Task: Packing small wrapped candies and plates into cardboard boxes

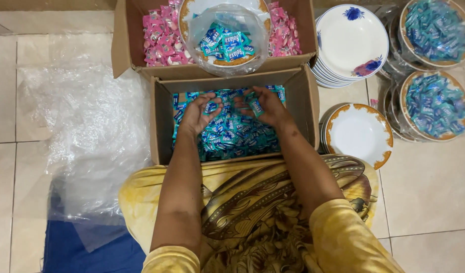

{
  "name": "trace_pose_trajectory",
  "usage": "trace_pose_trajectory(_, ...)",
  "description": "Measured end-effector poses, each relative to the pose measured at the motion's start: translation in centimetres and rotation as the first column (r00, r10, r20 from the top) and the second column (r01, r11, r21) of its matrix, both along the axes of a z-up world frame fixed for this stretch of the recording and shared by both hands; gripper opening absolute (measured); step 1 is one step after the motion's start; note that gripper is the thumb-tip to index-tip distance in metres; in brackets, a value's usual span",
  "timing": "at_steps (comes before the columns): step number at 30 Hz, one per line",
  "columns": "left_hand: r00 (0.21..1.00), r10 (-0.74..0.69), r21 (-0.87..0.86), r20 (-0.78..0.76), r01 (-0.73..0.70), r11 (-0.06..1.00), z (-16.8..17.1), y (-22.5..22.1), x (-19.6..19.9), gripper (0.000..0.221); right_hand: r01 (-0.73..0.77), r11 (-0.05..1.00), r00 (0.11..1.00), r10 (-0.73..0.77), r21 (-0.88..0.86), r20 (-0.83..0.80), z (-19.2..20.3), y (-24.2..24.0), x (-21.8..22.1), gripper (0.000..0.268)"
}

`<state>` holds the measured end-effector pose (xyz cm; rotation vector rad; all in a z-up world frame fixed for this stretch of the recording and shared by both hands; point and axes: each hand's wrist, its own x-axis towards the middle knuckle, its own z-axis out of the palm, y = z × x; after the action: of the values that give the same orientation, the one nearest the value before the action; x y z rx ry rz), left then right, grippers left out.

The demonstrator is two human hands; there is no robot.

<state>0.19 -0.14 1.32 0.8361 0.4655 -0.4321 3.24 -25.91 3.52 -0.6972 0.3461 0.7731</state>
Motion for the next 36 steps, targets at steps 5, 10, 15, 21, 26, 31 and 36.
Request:
trace_pose_trajectory(5,0.994,-0.052,0.583,0.093,-0.012,0.812,-7.9,-0.2,1.6,0.027,0.048,0.995,0.999,-0.049,0.083,0.011,-0.3,-0.3,0.1,0.039)
trace_pose_trajectory(10,0.873,-0.483,0.946,0.068,0.097,0.308,-12.1,-1.1,2.0,0.062,0.057,0.998,0.998,-0.057,0.001,-0.011,-2.5,-0.8,0.9,0.036)
trace_pose_trajectory(15,0.93,-0.367,0.87,0.009,0.173,0.462,-11.8,-0.3,1.7,0.037,0.059,0.994,0.997,-0.055,-0.088,0.047,-2.3,-0.7,0.6,0.03)
trace_pose_trajectory(21,0.994,0.01,0.101,-0.11,0.001,0.995,0.7,0.4,-0.7,0.042,0.068,0.995,0.994,-0.062,-0.068,0.092,-3.5,-0.9,0.5,0.03)
trace_pose_trajectory(26,1.0,-0.006,-0.159,-0.021,0.003,0.987,6.1,0.5,-2.8,0.025,0.116,0.992,0.988,-0.109,-0.052,0.112,0.5,-1.2,-1.5,0.03)
trace_pose_trajectory(31,0.992,0.055,-0.157,0.114,-0.037,0.987,12.7,-1.9,0.2,0.035,0.31,0.95,0.947,-0.312,0.027,0.079,8.5,1.1,0.2,0.03)
trace_pose_trajectory(36,0.967,0.135,0.136,0.214,-0.167,0.977,17.5,-5.1,8.7,0.008,0.536,0.802,0.843,-0.49,-0.264,0.223,18.3,6.8,5.0,0.03)
